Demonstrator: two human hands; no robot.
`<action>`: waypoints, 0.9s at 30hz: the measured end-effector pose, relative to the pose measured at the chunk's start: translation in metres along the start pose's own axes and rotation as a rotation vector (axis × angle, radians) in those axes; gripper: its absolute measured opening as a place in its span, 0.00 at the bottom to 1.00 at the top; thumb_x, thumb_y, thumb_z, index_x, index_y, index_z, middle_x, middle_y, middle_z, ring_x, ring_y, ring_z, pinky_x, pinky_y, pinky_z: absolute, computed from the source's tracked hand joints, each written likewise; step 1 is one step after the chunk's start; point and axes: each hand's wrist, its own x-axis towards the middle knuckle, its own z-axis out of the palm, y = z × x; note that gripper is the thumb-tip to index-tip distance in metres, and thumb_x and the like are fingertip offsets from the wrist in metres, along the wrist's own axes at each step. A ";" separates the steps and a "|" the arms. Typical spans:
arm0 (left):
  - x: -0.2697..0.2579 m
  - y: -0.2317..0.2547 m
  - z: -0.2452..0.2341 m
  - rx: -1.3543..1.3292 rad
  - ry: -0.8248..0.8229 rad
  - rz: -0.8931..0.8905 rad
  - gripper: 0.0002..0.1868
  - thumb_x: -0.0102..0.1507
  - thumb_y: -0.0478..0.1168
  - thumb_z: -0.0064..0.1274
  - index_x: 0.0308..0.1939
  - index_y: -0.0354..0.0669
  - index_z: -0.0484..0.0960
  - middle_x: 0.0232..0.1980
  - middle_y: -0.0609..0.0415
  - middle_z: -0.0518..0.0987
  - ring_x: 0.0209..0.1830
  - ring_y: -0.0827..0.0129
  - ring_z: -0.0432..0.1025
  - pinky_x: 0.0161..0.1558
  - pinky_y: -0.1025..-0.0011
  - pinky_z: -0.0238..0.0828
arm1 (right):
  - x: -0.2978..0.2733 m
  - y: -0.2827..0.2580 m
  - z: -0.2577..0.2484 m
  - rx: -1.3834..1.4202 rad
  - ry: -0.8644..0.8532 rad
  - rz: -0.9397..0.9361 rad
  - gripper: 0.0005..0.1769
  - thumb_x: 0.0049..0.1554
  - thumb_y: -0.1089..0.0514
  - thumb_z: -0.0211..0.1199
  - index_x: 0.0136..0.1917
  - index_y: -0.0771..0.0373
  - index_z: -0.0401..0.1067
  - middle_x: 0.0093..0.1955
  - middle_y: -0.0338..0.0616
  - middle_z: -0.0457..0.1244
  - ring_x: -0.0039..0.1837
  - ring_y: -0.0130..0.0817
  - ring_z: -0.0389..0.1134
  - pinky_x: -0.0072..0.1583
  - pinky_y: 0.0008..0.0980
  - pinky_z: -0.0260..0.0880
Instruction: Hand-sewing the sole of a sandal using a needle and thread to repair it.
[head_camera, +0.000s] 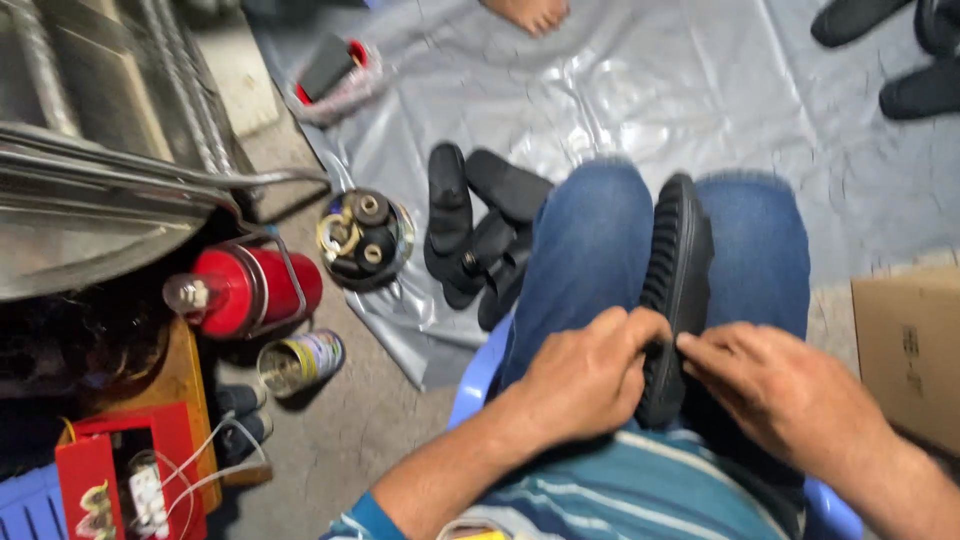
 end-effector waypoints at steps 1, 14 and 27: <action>0.000 0.001 -0.002 0.072 0.015 0.050 0.21 0.55 0.35 0.36 0.52 0.54 0.63 0.38 0.46 0.66 0.30 0.38 0.67 0.29 0.42 0.62 | 0.000 0.005 0.003 0.015 -0.020 -0.031 0.24 0.48 0.52 0.54 0.60 0.49 0.62 0.47 0.36 0.60 0.44 0.37 0.65 0.43 0.36 0.67; 0.015 -0.018 0.012 0.047 0.104 0.155 0.23 0.58 0.52 0.49 0.57 0.61 0.69 0.46 0.61 0.67 0.36 0.65 0.73 0.25 0.61 0.70 | -0.023 0.030 -0.046 -0.309 -0.441 0.373 0.37 0.48 0.43 0.51 0.68 0.19 0.44 0.45 0.22 0.56 0.42 0.22 0.63 0.36 0.28 0.68; 0.017 -0.024 0.033 -0.370 0.374 0.167 0.04 0.59 0.40 0.49 0.36 0.49 0.78 0.38 0.54 0.69 0.43 0.69 0.66 0.46 0.74 0.64 | 0.014 -0.007 -0.017 0.495 0.124 0.176 0.08 0.51 0.53 0.55 0.38 0.57 0.72 0.35 0.34 0.66 0.36 0.26 0.66 0.43 0.25 0.66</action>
